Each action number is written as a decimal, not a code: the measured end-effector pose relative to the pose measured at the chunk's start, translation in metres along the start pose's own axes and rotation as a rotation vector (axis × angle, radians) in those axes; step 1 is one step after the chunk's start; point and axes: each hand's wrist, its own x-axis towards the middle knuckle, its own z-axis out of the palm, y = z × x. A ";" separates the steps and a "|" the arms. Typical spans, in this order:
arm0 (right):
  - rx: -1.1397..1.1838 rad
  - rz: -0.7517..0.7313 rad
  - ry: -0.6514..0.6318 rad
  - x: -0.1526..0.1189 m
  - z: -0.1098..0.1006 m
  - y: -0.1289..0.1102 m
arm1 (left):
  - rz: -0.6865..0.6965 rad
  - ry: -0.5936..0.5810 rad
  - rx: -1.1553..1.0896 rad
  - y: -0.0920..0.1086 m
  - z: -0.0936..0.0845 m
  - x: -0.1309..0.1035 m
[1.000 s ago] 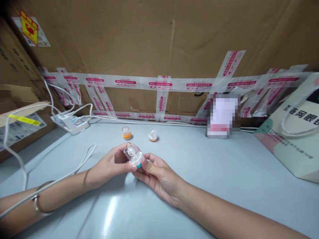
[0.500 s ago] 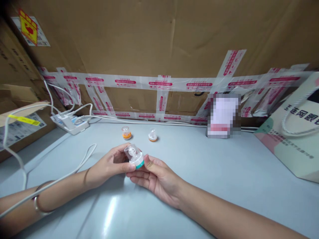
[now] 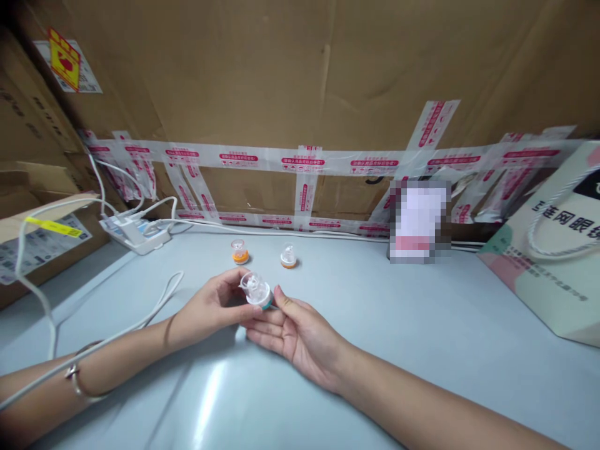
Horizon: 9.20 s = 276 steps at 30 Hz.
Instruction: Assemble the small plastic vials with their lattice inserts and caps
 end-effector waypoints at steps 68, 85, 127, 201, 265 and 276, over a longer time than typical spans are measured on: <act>-1.568 -0.510 0.289 0.032 -0.031 -0.054 | 0.304 0.208 0.482 -0.010 -0.017 -0.007; -1.387 -0.456 0.018 -0.008 -0.002 -0.001 | 0.492 -0.149 0.632 0.000 -0.011 -0.016; -1.427 -0.539 0.044 -0.009 -0.002 0.011 | 0.546 -0.028 1.077 -0.006 -0.002 -0.018; -1.027 -0.366 0.064 -0.005 -0.001 0.008 | 0.273 0.133 0.938 0.013 -0.022 -0.010; -0.837 -0.576 0.343 0.008 -0.011 -0.005 | 0.130 -0.014 0.689 -0.003 0.002 -0.009; -0.847 -0.634 0.150 -0.007 -0.013 0.000 | 0.401 0.062 0.575 0.003 -0.004 -0.017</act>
